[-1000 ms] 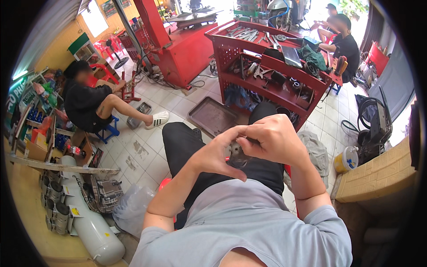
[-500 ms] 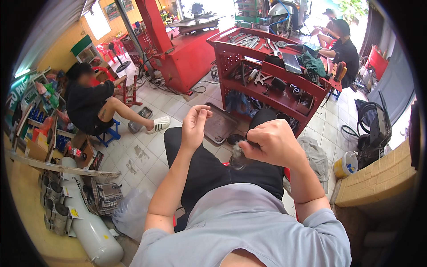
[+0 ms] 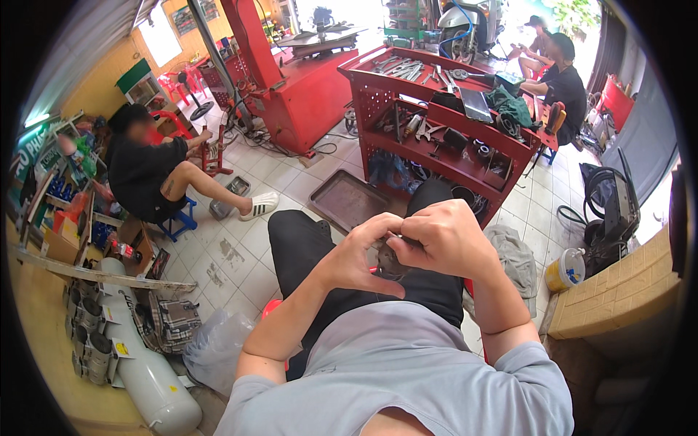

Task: The person sits on a low stool and assembles a small mechanical component by hand. They insert a cylindrical metal piece into a gear-like housing, rotate it to check fit, and repeatedly adjust the assembly while holding it in both hands.

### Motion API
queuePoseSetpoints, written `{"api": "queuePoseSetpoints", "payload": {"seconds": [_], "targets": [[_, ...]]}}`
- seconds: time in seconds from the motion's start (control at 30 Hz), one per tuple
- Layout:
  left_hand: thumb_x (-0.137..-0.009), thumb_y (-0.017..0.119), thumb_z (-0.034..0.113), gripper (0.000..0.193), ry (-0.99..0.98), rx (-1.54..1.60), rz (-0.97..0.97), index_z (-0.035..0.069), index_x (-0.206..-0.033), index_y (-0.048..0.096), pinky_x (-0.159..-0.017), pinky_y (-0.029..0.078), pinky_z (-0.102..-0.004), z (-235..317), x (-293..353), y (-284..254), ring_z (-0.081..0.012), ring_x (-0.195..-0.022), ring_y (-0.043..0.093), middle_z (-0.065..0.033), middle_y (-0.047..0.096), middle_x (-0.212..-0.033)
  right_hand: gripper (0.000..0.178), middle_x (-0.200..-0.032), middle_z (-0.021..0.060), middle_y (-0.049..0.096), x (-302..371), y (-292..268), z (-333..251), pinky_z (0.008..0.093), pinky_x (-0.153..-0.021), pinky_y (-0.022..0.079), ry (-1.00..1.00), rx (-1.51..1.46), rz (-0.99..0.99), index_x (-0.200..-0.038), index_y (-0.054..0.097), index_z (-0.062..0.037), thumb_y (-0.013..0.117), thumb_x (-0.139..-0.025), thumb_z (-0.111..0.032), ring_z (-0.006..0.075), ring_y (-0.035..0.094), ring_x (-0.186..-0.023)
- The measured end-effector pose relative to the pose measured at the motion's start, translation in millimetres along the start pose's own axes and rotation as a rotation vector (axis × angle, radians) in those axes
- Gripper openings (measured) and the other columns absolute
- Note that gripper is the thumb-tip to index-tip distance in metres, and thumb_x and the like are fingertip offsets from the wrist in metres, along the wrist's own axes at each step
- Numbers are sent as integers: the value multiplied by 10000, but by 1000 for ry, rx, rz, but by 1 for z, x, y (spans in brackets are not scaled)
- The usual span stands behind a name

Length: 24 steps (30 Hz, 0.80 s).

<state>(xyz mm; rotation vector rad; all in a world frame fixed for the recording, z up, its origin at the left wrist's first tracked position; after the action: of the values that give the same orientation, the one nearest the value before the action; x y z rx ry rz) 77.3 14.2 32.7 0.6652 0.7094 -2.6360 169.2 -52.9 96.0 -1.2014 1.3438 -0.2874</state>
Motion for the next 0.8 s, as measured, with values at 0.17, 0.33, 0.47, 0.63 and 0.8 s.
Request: {"api": "queuePoseSetpoints", "payload": {"seconds": [0.17,0.33,0.47,0.63,0.8], "targets": [[-521,888,226,772,-134,13,-30,17,-1164,516,-876,428,-315,-7,2,8,-196,-992,542,-83,558,-1047,162,-532,68,550,0,-1,-2,348,-434,395,-7,-29,7,-643,614,-91,655,-727,-223,262,539,-478],[-527,885,212,818,-177,101,22,31,-1216,484,-885,430,-299,-10,3,7,-166,-983,546,-86,559,-1081,205,-517,68,535,1,-2,-3,343,-424,390,-7,4,17,-603,589,-87,661,-730,-232,254,534,-467],[-529,883,199,822,-164,206,72,37,-1227,479,-872,440,-292,-12,1,5,-156,-979,550,-80,562,-1083,229,-503,69,519,2,-4,-2,345,-416,386,-12,19,38,-581,574,-80,664,-727,-232,253,525,-454],[-546,875,181,673,-192,129,-16,35,-1113,543,-822,454,-287,-23,3,8,-132,-917,555,-47,584,-1009,260,-498,68,506,1,-5,0,346,-414,385,-25,17,58,-558,542,-78,659,-730,-235,254,522,-456],[-602,840,149,480,-287,145,-5,33,-982,570,-744,461,-273,-21,4,18,-92,-812,553,-12,601,-890,284,-509,66,501,2,-2,2,349,-422,395,-18,69,33,-552,517,-75,634,-745,-248,258,525,-465]]}}
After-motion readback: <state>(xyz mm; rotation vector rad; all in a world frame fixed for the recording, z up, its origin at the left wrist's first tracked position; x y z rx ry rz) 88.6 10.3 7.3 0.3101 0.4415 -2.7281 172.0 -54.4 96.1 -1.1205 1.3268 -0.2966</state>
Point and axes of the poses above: each hand's wrist, its own x-axis away from the middle knuckle, its own y-axis out of the palm, z = x × y, the point moved 6 cm from there along -x, towards the middle knuckle
